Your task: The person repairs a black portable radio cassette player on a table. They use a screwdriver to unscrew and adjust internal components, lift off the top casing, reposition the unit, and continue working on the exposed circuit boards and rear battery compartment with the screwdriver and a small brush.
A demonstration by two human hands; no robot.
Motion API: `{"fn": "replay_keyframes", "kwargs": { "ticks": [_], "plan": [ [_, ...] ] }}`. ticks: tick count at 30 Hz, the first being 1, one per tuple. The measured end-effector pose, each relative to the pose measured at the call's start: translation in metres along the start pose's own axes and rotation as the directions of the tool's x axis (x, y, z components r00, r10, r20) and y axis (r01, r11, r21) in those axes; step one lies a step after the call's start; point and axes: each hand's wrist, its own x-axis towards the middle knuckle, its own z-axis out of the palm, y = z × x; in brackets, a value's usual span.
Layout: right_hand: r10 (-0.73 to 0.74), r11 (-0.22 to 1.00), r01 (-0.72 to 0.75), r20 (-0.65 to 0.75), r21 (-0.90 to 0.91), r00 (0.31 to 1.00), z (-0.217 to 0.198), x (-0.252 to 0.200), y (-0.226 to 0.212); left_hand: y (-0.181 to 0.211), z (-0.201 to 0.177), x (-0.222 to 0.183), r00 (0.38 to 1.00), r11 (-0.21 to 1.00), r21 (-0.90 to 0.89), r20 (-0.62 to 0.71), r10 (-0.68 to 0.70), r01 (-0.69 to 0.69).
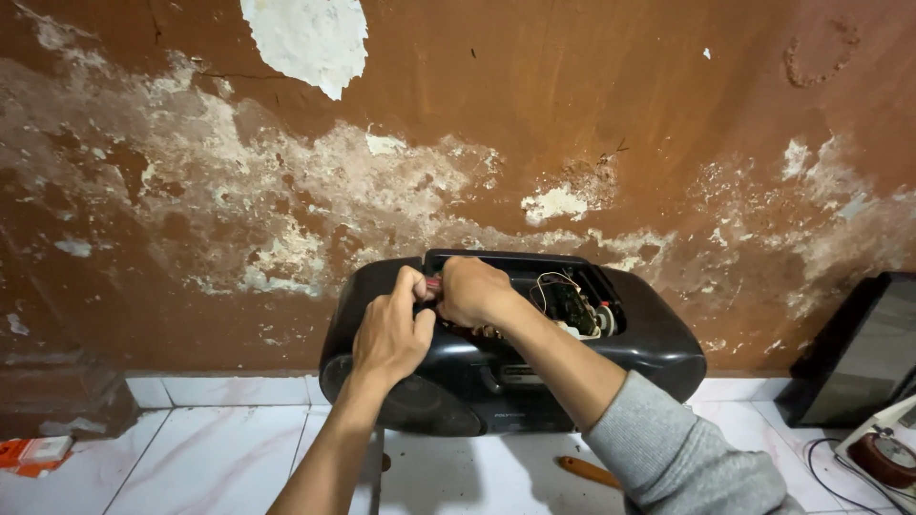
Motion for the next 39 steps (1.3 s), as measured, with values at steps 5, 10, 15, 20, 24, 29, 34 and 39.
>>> {"fn": "replay_keyframes", "kwargs": {
  "ticks": [5,10,15,20,24,29,34,39],
  "plan": [
    [0.015,0.999,-0.014,-0.004,0.033,1.000,-0.003,0.005,0.004,0.000,0.000,-0.001,1.000,1.000,0.006,-0.017,0.007,-0.006],
    [0.039,0.999,-0.039,-0.048,0.006,0.998,0.001,0.007,-0.005,0.003,-0.002,-0.003,1.000,1.000,0.009,-0.017,0.008,-0.008],
    [0.052,0.998,-0.057,-0.133,-0.030,0.990,-0.002,-0.003,-0.019,0.005,-0.003,-0.004,1.000,1.000,0.006,-0.011,0.001,-0.001],
    [0.059,0.998,-0.054,-0.170,0.034,0.984,0.001,-0.003,-0.012,0.008,-0.005,-0.005,1.000,1.000,-0.006,-0.016,-0.007,0.007],
    [0.060,0.991,-0.041,-0.151,0.126,0.987,0.001,-0.014,-0.004,0.007,-0.005,-0.006,1.000,1.000,-0.015,-0.013,-0.005,0.005],
    [0.085,0.990,-0.070,-0.121,0.125,0.989,0.001,-0.003,0.007,0.003,-0.003,-0.005,1.000,1.000,-0.014,-0.015,-0.002,0.002],
    [0.025,0.992,-0.022,-0.019,0.126,1.000,-0.040,-0.054,0.001,0.002,0.000,-0.002,1.000,1.000,-0.010,-0.021,-0.007,0.007],
    [-0.456,0.669,0.700,-0.606,0.250,0.652,-0.018,-0.019,0.052,-0.001,0.003,0.003,0.994,0.997,0.003,-0.080,0.074,-0.074]
  ]
}}
